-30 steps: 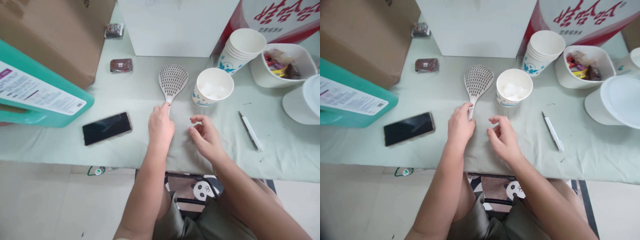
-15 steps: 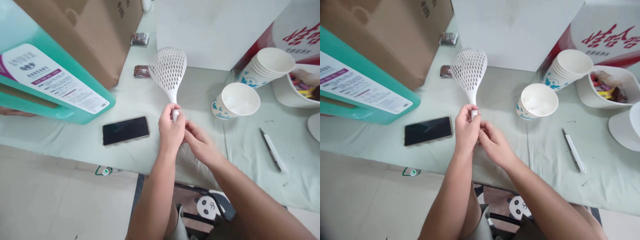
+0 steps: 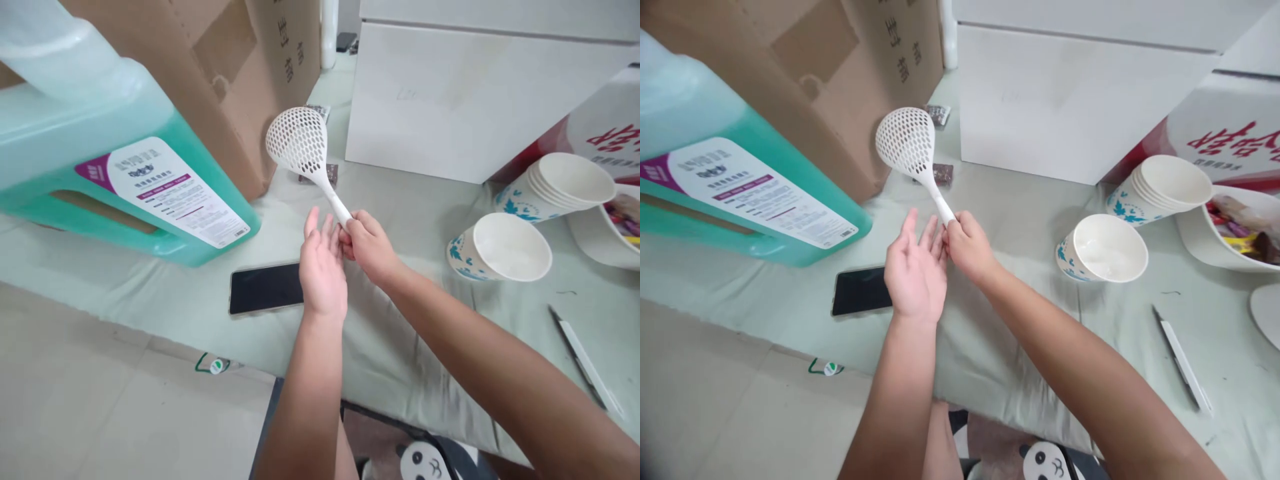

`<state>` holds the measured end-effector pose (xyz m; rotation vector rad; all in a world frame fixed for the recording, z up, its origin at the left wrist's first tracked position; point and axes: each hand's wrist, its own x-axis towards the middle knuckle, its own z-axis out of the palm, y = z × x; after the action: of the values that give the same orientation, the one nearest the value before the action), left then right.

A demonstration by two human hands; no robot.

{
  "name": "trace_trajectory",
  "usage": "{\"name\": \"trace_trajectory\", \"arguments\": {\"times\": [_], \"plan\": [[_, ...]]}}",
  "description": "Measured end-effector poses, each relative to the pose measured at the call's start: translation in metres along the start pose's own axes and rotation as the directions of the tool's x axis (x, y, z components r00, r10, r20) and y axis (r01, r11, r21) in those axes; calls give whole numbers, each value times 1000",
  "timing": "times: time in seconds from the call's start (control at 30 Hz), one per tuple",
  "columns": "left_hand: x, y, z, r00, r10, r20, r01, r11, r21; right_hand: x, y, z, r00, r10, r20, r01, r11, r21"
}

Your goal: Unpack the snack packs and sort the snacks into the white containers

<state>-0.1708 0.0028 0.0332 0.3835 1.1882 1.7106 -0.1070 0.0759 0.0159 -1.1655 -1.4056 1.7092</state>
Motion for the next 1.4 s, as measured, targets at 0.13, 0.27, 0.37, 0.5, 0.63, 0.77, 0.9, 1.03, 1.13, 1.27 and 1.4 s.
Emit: {"name": "trace_trajectory", "arguments": {"times": [0.13,0.27,0.37,0.5,0.63,0.77,0.9,1.03,1.13,1.27,1.4], "plan": [[5,5,1,999,43,3,-43,996,83,45,-10,12,995,24,-101,-22,999,28],[11,5,0,999,12,48,-19,991,133,93,-28,25,987,66,-147,-61,997,42],[15,5,-2,1000,-20,16,19,998,67,132,-36,34,984,43,-174,-40,999,20],[17,2,-3,999,-35,-24,35,999,-2,172,-40,40,970,78,-232,-77,997,12],[14,0,-3,998,-39,-44,33,992,-125,185,-39,36,957,131,-259,-141,990,-18],[11,2,-4,999,-31,-43,26,991,-133,174,-33,25,965,118,-233,-149,982,-118],[10,5,-6,1000,21,2,-21,984,175,142,-26,15,966,132,-223,-173,969,-175],[10,5,-12,994,54,96,-83,938,336,92,-20,4,963,159,-217,-201,961,-190],[9,6,-18,993,90,82,-114,925,363,48,-14,-7,964,196,-178,-227,959,-171],[6,9,-18,992,129,8,-125,938,324,-10,-1,-13,937,297,-184,-330,927,-180],[3,6,-13,989,138,59,-150,927,344,-51,13,-10,950,311,-25,-311,950,-12]]}}
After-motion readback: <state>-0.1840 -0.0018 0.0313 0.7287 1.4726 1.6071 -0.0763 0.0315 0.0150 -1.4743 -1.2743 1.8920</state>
